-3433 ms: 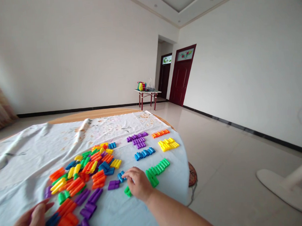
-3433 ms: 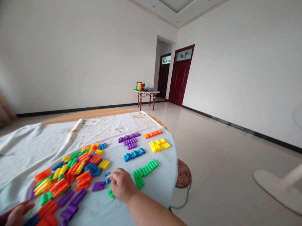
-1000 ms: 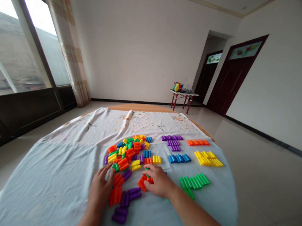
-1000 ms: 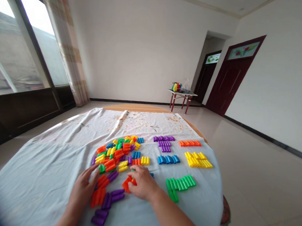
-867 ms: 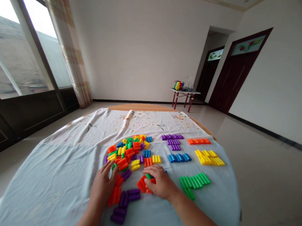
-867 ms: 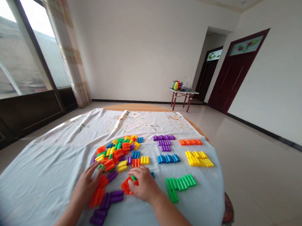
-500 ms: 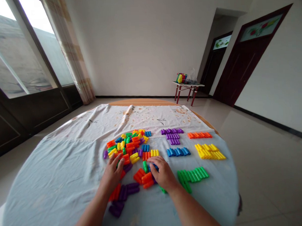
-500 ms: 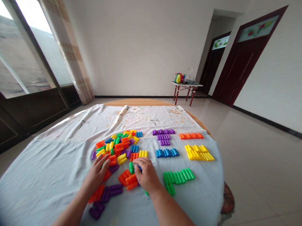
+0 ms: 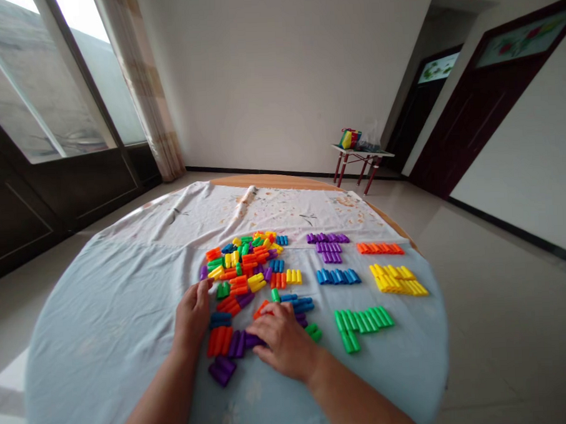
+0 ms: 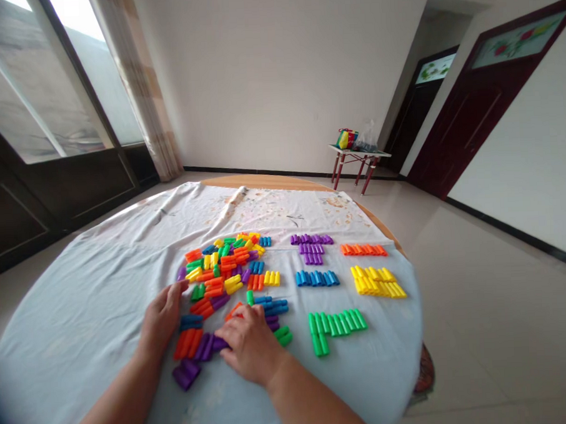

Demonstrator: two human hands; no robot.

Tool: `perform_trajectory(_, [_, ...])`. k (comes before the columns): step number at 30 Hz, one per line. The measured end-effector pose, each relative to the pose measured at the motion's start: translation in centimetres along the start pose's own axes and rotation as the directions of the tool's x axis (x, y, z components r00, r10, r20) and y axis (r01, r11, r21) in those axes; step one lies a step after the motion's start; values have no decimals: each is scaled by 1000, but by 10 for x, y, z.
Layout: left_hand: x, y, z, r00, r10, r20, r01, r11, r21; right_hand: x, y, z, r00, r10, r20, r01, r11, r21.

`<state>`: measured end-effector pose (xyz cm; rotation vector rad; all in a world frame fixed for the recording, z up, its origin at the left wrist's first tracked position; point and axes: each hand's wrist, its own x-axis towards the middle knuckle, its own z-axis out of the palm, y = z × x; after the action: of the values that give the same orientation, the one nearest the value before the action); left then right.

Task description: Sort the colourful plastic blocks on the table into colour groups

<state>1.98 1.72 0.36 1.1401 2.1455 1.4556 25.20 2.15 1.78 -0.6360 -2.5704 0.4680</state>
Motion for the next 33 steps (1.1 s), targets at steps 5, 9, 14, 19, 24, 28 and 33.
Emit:
perform_trajectory(5, [7, -13, 0, 999, -34, 16, 35, 999, -41, -1, 0, -16, 999, 24, 27, -25, 1000, 14])
perform_trajectory(9, [9, -14, 1, 998, -59, 38, 62, 995, -74, -7, -5, -31, 992, -42, 116, 37, 998, 42])
perform_trajectory(14, [5, -12, 3, 997, -74, 35, 77, 989, -128, -12, -11, -30, 986, -62, 155, 58, 998, 30])
perform_trajectory(19, [5, -14, 4, 995, -82, 48, 89, 982, -166, -12, -20, -23, 995, 84, 59, -85, 996, 15])
perform_trajectory(24, [6, -13, -1, 991, -108, 81, 120, 979, -164, -14, -24, -15, 976, 175, 131, -165, 983, -82])
perform_trajectory(28, [9, -14, -3, 986, -135, 97, 147, 979, -138, -14, -21, -14, 986, 90, 140, -88, 996, -18])
perform_trajectory(33, [15, -23, -2, 981, -171, 92, 180, 979, -92, -14, -13, -11, 990, 79, 121, -79, 997, 2])
